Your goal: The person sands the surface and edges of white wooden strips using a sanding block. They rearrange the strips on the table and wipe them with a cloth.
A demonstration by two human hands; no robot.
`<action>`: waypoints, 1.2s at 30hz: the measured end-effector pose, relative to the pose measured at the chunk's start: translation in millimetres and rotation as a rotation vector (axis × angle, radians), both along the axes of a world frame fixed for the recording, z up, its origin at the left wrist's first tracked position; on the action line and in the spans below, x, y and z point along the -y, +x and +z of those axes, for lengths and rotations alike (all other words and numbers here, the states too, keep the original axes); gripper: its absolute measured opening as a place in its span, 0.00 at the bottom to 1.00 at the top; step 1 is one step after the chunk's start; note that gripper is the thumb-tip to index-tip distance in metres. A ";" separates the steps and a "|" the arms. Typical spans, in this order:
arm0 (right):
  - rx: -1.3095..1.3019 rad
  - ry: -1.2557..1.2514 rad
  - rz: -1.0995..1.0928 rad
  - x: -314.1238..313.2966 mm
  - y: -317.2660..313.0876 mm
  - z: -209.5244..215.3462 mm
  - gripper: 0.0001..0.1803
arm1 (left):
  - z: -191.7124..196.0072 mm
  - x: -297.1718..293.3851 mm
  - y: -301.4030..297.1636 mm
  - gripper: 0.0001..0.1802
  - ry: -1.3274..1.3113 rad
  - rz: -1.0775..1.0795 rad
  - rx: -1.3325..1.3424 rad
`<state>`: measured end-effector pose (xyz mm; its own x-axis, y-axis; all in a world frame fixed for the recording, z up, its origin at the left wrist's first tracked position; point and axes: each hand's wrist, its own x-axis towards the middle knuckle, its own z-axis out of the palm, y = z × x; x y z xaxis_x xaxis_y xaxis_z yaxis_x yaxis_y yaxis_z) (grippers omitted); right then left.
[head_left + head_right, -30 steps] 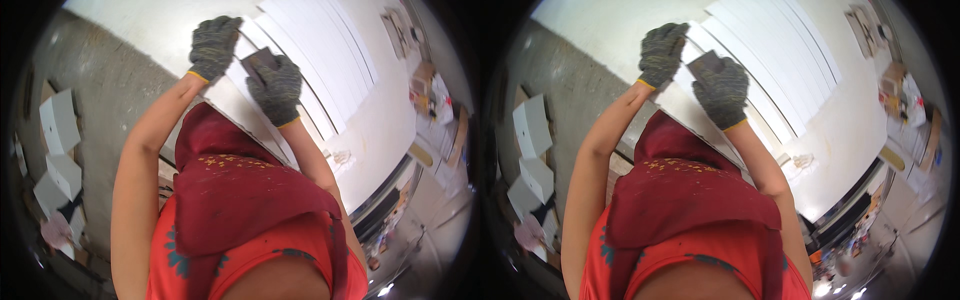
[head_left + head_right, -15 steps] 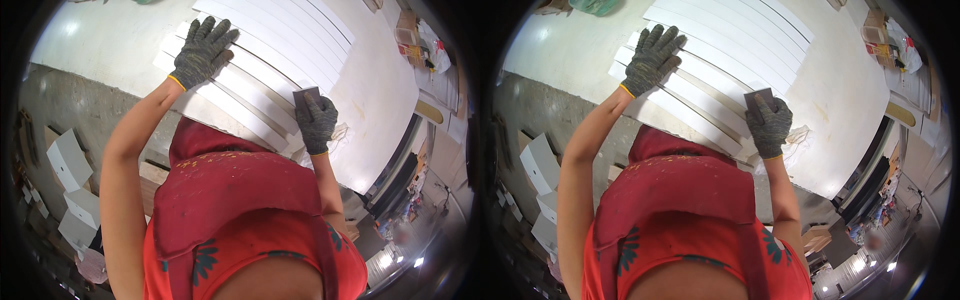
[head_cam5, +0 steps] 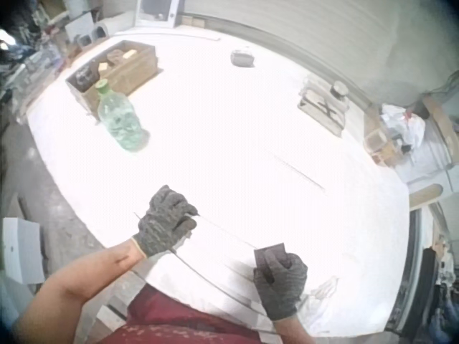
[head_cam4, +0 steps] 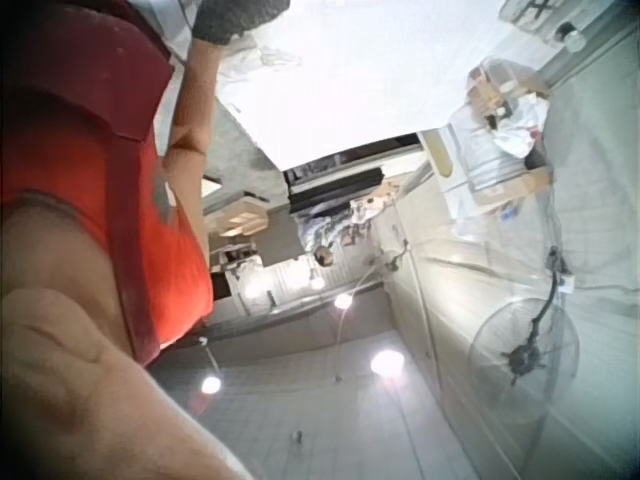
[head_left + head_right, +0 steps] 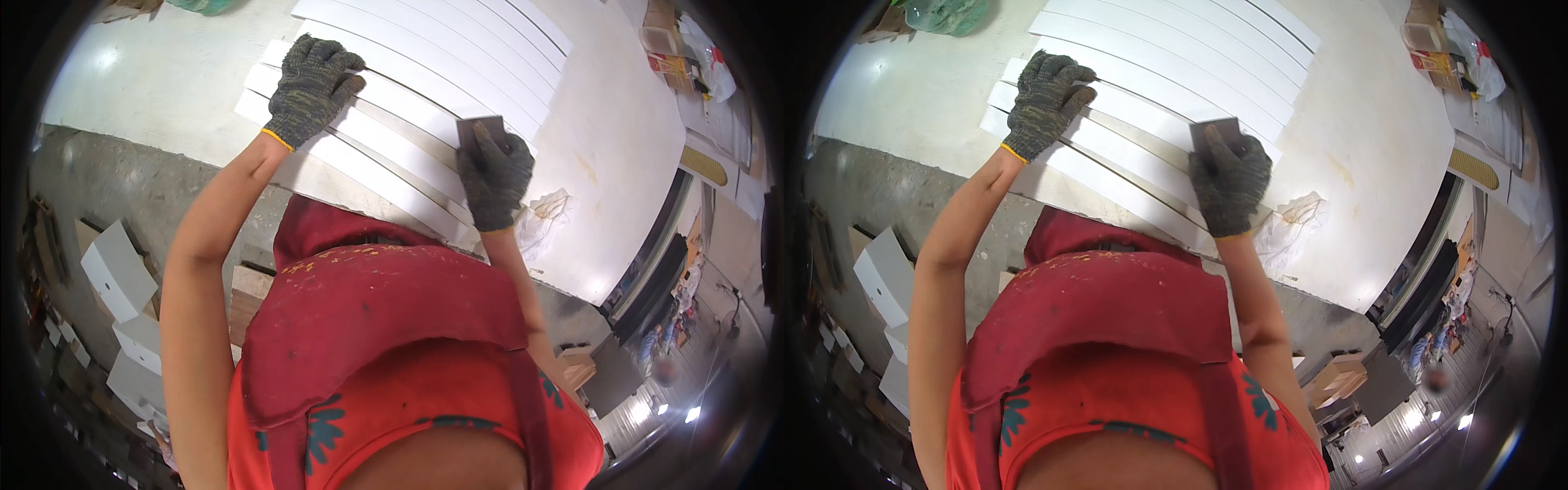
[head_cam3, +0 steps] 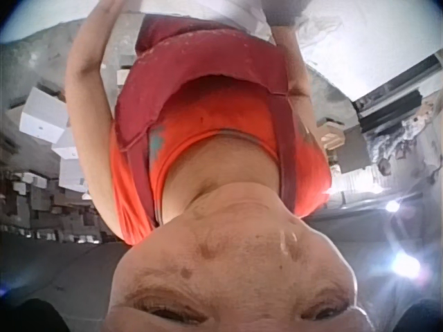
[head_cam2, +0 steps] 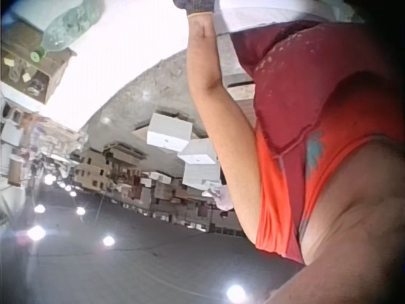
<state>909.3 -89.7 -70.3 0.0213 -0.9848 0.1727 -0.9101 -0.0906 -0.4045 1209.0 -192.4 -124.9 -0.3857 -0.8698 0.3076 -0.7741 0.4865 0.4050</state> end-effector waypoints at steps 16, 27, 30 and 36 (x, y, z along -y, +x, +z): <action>-0.275 0.016 -0.022 -16.6 -15.3 6.0 0.25 | -6.2 -1.4 -2.1 0.15 -0.053 0.049 -0.013; -0.146 0.074 0.161 5.0 45.8 13.9 0.22 | -3.0 -0.7 1.0 0.17 0.072 0.055 0.019; -0.168 0.006 0.114 -13.1 5.5 2.9 0.24 | -2.8 -0.9 -1.0 0.16 0.014 0.021 -0.018; -0.181 -0.057 0.155 2.6 38.4 3.4 0.24 | -9.4 -1.2 -1.5 0.17 0.071 0.043 -0.003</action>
<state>947.7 -92.3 -66.9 0.2070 -0.9562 0.2071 -0.9407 -0.2527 -0.2264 1207.4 -191.2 -134.2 -0.3467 -0.9053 0.2454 -0.7922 0.4227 0.4401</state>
